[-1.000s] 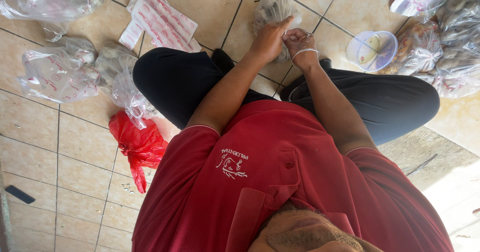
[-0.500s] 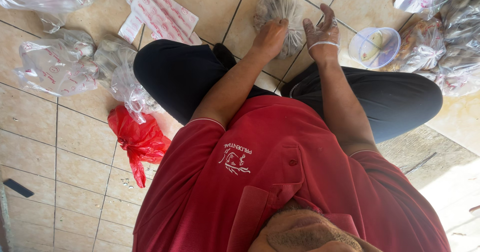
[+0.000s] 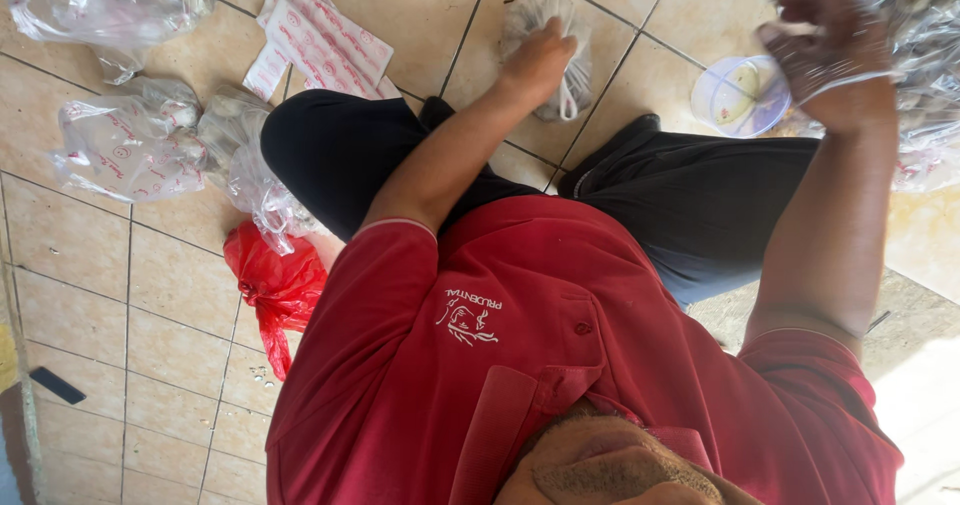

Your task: The person sits on a tiled floor and packs small round food items and green vegetables into clear plastic bags. They gather items from a larger bag, place them into smaller bags, and tie the bags closed by hand.

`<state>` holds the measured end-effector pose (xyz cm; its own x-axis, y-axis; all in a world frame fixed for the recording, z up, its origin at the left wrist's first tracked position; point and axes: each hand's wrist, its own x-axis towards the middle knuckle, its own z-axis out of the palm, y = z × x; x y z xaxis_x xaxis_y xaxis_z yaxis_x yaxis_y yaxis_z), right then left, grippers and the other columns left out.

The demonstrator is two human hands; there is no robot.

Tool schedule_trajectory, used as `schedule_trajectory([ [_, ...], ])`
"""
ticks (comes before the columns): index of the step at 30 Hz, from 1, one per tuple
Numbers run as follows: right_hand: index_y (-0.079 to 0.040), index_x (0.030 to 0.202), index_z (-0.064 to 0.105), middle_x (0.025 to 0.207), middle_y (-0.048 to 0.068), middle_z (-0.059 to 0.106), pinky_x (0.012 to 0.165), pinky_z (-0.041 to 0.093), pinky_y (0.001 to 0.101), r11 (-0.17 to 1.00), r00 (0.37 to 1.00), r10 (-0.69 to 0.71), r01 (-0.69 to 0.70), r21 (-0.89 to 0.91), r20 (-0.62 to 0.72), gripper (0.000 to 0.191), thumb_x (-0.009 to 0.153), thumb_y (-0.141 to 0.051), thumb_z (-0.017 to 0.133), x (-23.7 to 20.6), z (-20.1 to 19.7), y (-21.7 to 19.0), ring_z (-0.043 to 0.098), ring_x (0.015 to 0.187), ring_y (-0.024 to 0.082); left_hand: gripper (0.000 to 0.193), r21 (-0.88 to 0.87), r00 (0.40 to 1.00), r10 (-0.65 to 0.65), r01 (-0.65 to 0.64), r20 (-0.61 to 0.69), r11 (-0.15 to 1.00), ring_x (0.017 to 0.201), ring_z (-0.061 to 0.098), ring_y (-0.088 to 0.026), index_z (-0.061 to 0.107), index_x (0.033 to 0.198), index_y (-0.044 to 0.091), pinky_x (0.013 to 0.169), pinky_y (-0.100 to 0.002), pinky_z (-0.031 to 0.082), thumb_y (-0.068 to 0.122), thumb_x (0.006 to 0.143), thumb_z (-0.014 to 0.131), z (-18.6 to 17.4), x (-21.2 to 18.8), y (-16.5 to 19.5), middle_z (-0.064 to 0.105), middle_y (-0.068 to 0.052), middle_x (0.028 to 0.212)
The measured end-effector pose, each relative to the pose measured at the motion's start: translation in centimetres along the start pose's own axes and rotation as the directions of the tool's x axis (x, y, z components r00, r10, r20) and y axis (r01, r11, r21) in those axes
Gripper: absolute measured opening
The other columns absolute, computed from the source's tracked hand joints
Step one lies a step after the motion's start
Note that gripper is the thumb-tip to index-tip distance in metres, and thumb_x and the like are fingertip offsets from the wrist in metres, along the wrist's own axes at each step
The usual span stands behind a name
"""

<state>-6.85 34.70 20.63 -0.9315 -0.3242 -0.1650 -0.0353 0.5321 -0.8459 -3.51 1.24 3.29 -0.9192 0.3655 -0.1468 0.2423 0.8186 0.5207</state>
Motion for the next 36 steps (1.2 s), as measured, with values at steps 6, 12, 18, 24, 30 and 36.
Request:
schedule_trajectory([
  [6,-0.003,0.138,0.061,0.112,0.005,0.068,0.091,0.054,0.0330,0.979,0.952,0.082,-0.021,0.204,-0.294,0.029,0.110,-0.004,0.070,1.2,-1.1,6.7,0.063,0.098,0.015,0.011,0.117,0.956,0.274,-0.285,0.104,0.951,0.103,0.063,-0.037,0.068,0.098,0.001,0.079,-0.048,0.057,0.009,0.096,0.061,-4.6,6.7,0.7,0.062,-0.017,0.109],
  [12,-0.004,0.144,0.056,0.120,0.015,0.064,0.089,0.060,0.0347,0.980,0.973,-0.195,0.186,-0.075,-0.123,0.042,0.108,-0.012,0.077,3.0,4.4,7.1,0.064,0.106,0.021,0.009,0.326,0.906,0.406,-0.421,0.118,0.846,0.114,0.061,-0.036,0.071,0.096,0.001,0.094,-0.048,0.053,0.008,0.092,0.066,-7.4,8.8,-0.7,0.063,-0.018,0.117],
  [18,-0.012,0.156,0.034,0.135,0.015,0.056,0.087,0.059,0.0343,0.891,0.990,0.100,-0.047,0.452,-0.096,0.054,0.115,-0.037,0.059,4.5,9.8,5.9,0.064,0.102,0.020,0.051,-0.198,0.882,0.437,-0.466,-0.175,0.862,0.121,0.054,-0.042,0.058,0.135,0.002,0.104,-0.051,0.046,0.029,0.098,0.079,-6.7,4.5,8.1,0.057,-0.025,0.129],
  [24,-0.013,0.156,0.032,0.143,0.017,0.053,0.104,0.056,0.0421,0.718,0.954,0.295,-0.193,0.669,-0.042,0.058,0.110,-0.042,0.052,3.4,11.1,3.5,0.062,0.122,0.024,0.053,-0.280,0.924,0.269,-0.344,-0.273,0.896,0.116,0.059,-0.042,0.049,0.136,-0.004,0.102,-0.051,0.048,0.020,0.095,0.072,-4.9,0.5,16.2,0.060,-0.023,0.126],
  [30,-0.014,0.160,0.028,0.148,0.019,0.049,0.108,0.052,0.0455,0.755,0.966,0.260,-0.193,0.626,-0.015,0.070,0.108,-0.058,0.047,1.7,11.9,2.8,0.061,0.128,0.029,0.053,-0.220,0.914,0.205,-0.293,-0.351,0.930,0.101,0.059,-0.042,0.049,0.128,-0.003,0.087,-0.053,0.047,0.018,0.087,0.074,-2.8,-0.8,15.8,0.060,-0.023,0.111],
  [36,-0.012,0.162,0.030,0.153,0.021,0.050,0.112,0.052,0.0447,0.795,0.971,0.234,-0.163,0.585,-0.048,0.067,0.113,-0.052,0.051,2.1,13.2,3.2,0.059,0.134,0.029,0.041,-0.325,0.969,0.034,-0.115,-0.244,0.939,0.102,0.065,-0.040,0.050,0.129,-0.001,0.091,-0.050,0.054,0.013,0.094,0.066,-1.6,-0.6,14.3,0.063,-0.019,0.111],
])
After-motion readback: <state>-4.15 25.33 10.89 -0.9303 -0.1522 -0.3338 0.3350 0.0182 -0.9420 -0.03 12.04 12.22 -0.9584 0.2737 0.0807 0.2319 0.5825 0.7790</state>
